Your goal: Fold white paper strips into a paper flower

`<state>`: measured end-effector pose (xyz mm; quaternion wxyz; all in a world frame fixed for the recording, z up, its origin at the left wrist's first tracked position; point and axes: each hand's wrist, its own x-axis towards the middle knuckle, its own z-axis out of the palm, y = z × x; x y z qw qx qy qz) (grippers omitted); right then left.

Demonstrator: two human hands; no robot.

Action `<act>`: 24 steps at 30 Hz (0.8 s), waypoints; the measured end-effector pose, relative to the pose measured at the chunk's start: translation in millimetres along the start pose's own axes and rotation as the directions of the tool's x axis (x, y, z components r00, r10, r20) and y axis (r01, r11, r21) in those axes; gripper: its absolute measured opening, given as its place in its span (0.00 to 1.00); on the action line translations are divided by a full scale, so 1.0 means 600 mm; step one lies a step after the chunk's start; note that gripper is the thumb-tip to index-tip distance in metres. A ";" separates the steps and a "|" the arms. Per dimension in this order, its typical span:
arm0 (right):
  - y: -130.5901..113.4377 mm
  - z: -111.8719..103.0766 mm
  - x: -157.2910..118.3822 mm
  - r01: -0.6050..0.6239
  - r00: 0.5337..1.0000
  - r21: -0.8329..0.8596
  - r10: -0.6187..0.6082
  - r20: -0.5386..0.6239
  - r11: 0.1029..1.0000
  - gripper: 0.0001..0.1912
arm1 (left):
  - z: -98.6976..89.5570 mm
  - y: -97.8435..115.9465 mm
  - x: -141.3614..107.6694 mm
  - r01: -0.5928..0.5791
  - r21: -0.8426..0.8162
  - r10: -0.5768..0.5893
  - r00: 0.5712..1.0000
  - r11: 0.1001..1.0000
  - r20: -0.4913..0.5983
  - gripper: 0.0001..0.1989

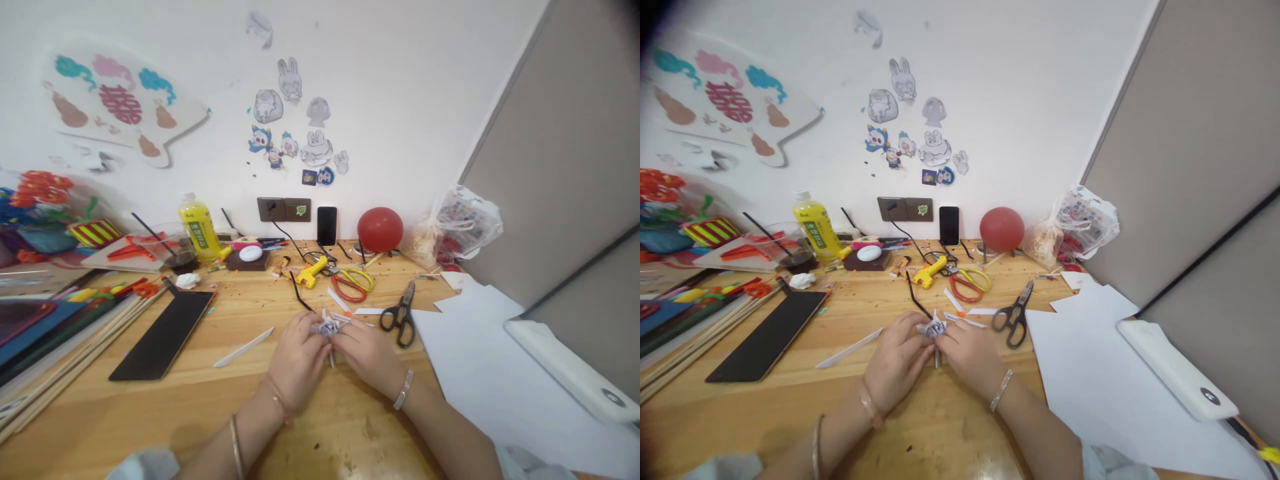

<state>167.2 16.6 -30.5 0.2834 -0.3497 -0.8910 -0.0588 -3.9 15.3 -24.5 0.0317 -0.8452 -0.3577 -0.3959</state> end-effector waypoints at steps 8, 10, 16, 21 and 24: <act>-0.001 0.000 0.003 0.016 0.999 0.014 -0.015 -0.030 1.000 0.10 | 0.001 -0.005 0.002 0.029 0.036 -0.030 0.999 0.999 0.024 0.05; -0.002 -0.001 0.002 0.021 0.999 0.022 -0.020 -0.036 1.000 0.10 | 0.000 -0.004 0.002 0.027 0.060 -0.028 0.999 0.998 0.020 0.05; -0.002 -0.004 0.001 0.034 0.997 0.031 -0.032 -0.069 0.999 0.11 | 0.000 0.000 0.000 -0.051 0.174 0.046 0.998 0.983 0.033 0.05; -0.006 -0.003 0.002 0.011 0.997 0.045 -0.008 -0.081 0.999 0.11 | 0.002 0.003 -0.002 -0.098 0.307 0.083 0.995 0.947 0.061 0.08; -0.007 -0.004 0.001 0.003 0.995 0.064 0.003 -0.095 0.998 0.11 | 0.000 0.008 -0.001 -0.128 0.378 0.110 0.991 0.917 0.070 0.10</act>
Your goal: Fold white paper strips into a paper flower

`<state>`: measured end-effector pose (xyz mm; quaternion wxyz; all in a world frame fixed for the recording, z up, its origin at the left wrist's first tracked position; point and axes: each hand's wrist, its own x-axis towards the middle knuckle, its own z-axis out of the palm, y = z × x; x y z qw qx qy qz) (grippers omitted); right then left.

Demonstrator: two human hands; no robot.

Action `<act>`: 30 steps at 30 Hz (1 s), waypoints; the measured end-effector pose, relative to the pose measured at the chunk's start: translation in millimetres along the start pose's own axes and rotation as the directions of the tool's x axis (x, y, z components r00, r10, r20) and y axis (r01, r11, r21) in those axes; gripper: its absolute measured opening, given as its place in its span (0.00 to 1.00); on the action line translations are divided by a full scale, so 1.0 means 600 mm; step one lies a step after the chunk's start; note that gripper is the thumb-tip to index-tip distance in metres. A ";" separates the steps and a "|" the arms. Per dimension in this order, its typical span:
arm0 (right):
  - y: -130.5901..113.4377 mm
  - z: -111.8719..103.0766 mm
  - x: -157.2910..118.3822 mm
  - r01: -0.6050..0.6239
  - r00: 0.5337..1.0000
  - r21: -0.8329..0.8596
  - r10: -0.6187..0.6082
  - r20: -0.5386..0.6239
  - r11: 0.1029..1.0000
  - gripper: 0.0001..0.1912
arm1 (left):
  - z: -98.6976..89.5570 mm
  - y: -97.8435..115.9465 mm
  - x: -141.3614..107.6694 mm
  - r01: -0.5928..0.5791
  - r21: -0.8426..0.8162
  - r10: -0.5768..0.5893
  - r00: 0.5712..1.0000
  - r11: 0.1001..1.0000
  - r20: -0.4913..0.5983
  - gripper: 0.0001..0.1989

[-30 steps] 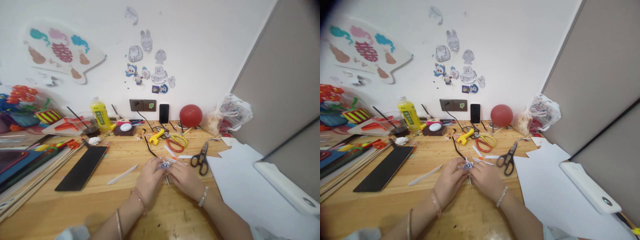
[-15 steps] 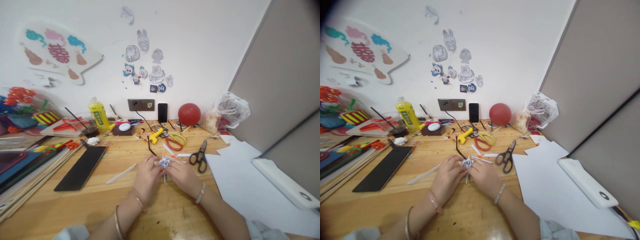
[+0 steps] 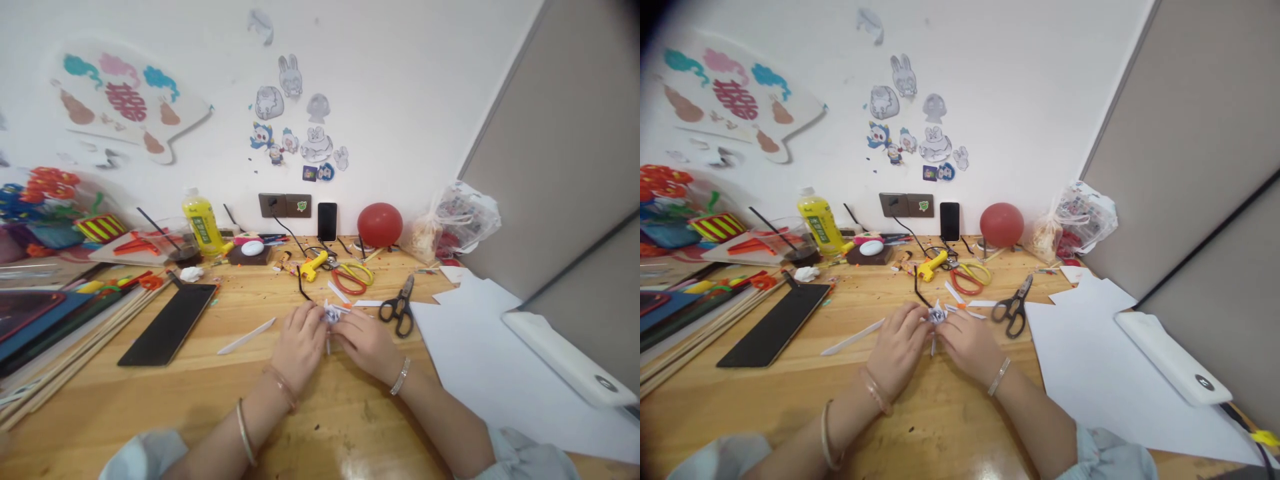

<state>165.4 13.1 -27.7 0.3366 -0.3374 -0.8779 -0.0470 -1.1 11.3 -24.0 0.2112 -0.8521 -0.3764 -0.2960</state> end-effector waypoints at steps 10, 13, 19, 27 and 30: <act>-0.001 -0.002 0.000 -0.101 0.994 0.074 0.098 0.049 0.992 0.08 | 0.007 -0.010 -0.005 0.056 -0.106 -0.060 0.997 0.993 -0.041 0.05; 0.000 0.002 -0.001 -0.121 0.990 0.076 0.114 0.088 0.990 0.08 | 0.019 -0.022 -0.005 0.167 -0.312 -0.158 0.986 0.935 0.055 0.11; -0.004 -0.003 0.001 -0.200 0.980 0.190 0.194 0.046 0.961 0.09 | 0.034 -0.025 -0.011 0.276 -0.504 -0.213 0.960 0.818 0.180 0.20; 0.009 -0.006 0.001 -0.320 0.938 0.225 0.342 -0.062 0.920 0.09 | 0.046 -0.025 -0.006 0.356 -0.578 -0.284 0.934 0.734 0.216 0.25; 0.022 -0.006 -0.001 -0.348 0.926 0.217 0.370 -0.074 0.912 0.08 | 0.046 -0.029 -0.002 0.327 -0.604 -0.246 0.945 0.727 0.215 0.19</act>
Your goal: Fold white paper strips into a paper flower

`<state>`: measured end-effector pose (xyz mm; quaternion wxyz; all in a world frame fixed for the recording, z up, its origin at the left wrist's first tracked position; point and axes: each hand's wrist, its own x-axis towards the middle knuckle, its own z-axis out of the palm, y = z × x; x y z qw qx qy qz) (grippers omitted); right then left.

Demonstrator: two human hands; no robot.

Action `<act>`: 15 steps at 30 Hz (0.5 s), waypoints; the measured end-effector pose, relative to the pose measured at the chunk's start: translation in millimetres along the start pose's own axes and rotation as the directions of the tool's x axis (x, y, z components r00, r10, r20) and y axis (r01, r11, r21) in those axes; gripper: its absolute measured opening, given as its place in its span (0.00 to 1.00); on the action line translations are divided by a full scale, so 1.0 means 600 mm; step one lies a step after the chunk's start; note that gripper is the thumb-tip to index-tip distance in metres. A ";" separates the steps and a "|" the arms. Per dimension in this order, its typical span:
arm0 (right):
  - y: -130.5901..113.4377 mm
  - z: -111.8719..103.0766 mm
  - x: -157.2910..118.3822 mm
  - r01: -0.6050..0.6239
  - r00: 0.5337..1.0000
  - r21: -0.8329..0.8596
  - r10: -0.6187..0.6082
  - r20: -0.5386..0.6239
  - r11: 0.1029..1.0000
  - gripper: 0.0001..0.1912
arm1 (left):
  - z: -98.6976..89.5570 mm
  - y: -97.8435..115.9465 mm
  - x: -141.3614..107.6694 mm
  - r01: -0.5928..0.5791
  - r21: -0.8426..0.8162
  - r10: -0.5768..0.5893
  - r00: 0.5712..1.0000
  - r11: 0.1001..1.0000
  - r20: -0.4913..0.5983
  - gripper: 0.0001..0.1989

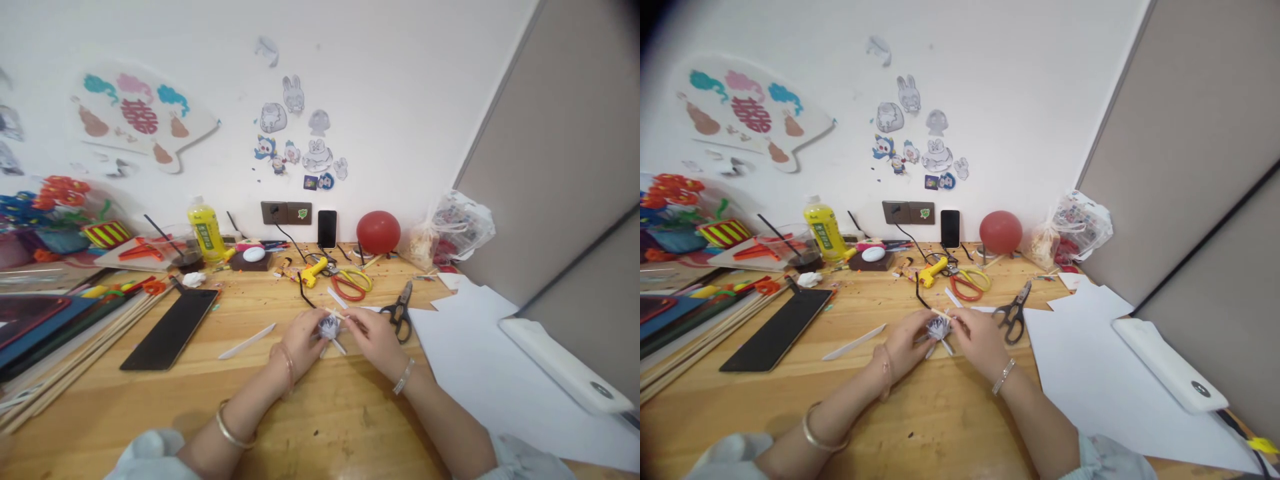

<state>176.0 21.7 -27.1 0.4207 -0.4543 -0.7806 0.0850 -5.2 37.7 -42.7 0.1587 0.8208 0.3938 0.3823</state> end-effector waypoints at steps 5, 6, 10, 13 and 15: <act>0.003 -0.010 0.006 0.111 0.985 -0.047 -0.104 0.139 0.993 0.06 | -0.006 -0.004 0.001 0.008 -0.150 -0.006 1.000 0.989 0.013 0.20; 0.001 -0.012 0.006 0.142 0.976 -0.054 -0.131 0.172 0.988 0.06 | -0.007 -0.004 0.001 0.009 -0.170 -0.007 1.000 0.985 0.015 0.20; -0.004 -0.010 0.004 0.223 0.951 -0.077 -0.199 0.238 0.972 0.05 | -0.013 0.002 0.000 -0.017 -0.141 0.017 1.000 0.990 -0.001 0.23; -0.006 -0.006 0.002 0.258 0.939 -0.116 -0.221 0.265 0.959 0.06 | -0.021 0.011 -0.002 -0.081 -0.036 0.079 0.996 0.996 -0.038 0.23; -0.007 -0.004 0.001 0.265 0.936 -0.133 -0.221 0.275 0.955 0.07 | -0.027 0.017 -0.003 -0.126 0.074 0.129 0.991 0.989 -0.031 0.18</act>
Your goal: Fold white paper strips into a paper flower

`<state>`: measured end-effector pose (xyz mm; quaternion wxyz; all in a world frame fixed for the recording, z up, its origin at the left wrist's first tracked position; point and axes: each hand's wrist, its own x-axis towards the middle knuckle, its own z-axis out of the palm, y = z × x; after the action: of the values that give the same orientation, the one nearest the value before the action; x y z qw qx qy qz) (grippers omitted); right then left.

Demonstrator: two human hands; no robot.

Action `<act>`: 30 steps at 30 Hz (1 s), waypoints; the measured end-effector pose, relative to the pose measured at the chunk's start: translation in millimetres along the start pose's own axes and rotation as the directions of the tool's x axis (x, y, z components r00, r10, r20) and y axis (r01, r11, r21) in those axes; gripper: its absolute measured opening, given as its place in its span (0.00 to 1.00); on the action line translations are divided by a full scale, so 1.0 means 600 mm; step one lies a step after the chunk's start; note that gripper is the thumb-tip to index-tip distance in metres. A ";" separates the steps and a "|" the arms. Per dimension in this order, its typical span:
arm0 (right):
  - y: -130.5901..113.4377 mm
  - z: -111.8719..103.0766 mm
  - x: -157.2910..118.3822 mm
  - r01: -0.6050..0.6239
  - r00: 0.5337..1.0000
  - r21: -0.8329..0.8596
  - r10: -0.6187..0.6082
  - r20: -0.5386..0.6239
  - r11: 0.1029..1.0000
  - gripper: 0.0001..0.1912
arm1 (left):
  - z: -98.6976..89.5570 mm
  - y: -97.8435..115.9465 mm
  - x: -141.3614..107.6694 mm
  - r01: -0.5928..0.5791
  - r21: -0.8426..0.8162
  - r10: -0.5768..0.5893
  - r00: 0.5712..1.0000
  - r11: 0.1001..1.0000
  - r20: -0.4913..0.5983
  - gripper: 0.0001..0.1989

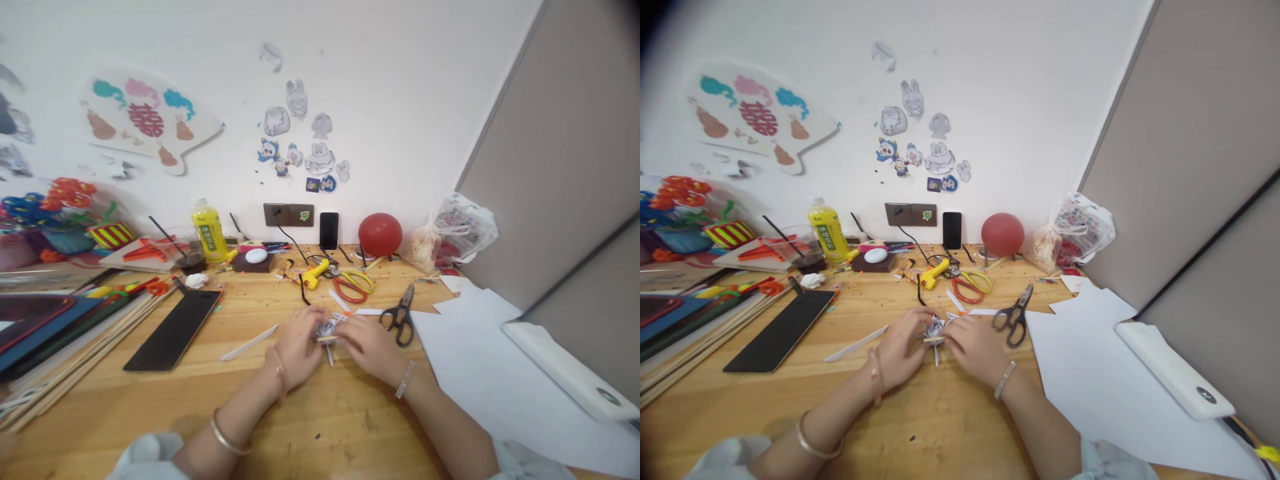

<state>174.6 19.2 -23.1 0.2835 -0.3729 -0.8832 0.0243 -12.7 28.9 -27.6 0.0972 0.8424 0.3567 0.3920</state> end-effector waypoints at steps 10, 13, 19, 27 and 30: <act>-0.003 0.014 0.002 -0.038 0.999 0.009 0.038 -0.003 0.999 0.07 | 0.007 0.006 -0.001 -0.134 0.261 0.131 0.991 0.956 0.026 0.06; -0.004 0.015 0.003 -0.032 0.999 0.012 0.032 -0.010 0.999 0.07 | 0.006 0.004 -0.001 -0.119 0.292 0.117 0.993 0.949 0.024 0.05; -0.004 0.016 0.003 0.006 1.000 -0.041 -0.007 -0.015 0.999 0.08 | 0.003 0.007 -0.002 -0.128 0.324 0.125 0.992 0.937 0.031 0.05; -0.002 0.025 0.002 0.071 0.993 -0.140 -0.084 -0.089 0.988 0.11 | 0.007 -0.004 0.000 -0.076 0.252 0.085 0.996 0.965 -0.025 0.07; -0.001 0.028 0.002 0.076 0.990 -0.131 -0.091 -0.107 0.988 0.11 | 0.010 -0.005 0.000 -0.042 0.248 0.052 0.998 0.968 -0.034 0.05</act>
<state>164.8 22.1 -36.4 0.3093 -0.3535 -0.8804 -0.0647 -9.9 31.7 -32.8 -0.0251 0.8482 0.3844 0.3636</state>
